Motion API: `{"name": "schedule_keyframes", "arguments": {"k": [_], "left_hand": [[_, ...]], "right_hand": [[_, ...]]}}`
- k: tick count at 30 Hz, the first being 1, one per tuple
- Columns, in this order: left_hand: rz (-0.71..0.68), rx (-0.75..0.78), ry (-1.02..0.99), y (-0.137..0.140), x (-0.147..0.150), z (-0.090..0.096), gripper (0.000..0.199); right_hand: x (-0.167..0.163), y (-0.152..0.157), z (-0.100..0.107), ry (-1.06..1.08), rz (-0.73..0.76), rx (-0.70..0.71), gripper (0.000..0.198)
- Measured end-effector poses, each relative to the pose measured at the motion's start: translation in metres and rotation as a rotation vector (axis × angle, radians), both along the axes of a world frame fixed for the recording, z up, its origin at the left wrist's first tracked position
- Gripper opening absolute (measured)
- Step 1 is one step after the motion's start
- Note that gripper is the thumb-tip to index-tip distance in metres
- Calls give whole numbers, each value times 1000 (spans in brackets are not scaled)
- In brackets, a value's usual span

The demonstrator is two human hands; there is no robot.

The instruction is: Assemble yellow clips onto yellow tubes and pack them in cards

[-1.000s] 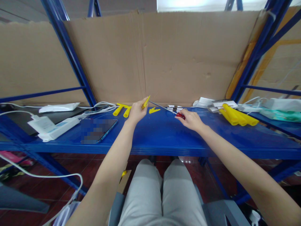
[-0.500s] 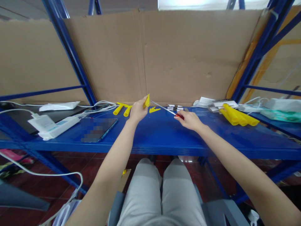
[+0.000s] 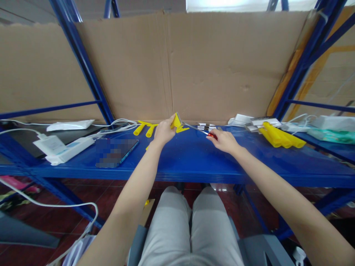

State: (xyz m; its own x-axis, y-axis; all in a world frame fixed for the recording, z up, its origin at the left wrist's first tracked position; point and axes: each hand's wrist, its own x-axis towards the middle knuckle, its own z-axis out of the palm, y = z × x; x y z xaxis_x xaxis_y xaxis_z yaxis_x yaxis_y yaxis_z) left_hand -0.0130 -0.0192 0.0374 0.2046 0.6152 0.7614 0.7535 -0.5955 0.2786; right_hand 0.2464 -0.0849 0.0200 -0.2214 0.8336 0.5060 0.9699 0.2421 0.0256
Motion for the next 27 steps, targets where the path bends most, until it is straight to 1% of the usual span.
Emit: {"name": "schedule_keyframes", "arguments": {"k": [4, 8, 14, 16, 22, 27], "left_hand": [[4, -20, 5, 0, 0, 0, 63], [-14, -24, 5, -2, -1, 2, 59], [-48, -22, -39, -1, -2, 3, 55], [-56, -2, -58, 0, -2, 3, 52], [-86, 67, -83, 3, -3, 1, 46], [-114, 60, -77, 4, -4, 1, 46]], "right_hand": [[-1, -2, 1, 40, -12, -1, 28], [0, -2, 0, 76, 37, 14, 30], [3, 0, -3, 105, 46, 127, 34], [3, 1, -4, 105, 51, 145, 34], [3, 0, -3, 85, 27, 99, 33], [1, 0, -1, 67, 10, 31, 31]]}}
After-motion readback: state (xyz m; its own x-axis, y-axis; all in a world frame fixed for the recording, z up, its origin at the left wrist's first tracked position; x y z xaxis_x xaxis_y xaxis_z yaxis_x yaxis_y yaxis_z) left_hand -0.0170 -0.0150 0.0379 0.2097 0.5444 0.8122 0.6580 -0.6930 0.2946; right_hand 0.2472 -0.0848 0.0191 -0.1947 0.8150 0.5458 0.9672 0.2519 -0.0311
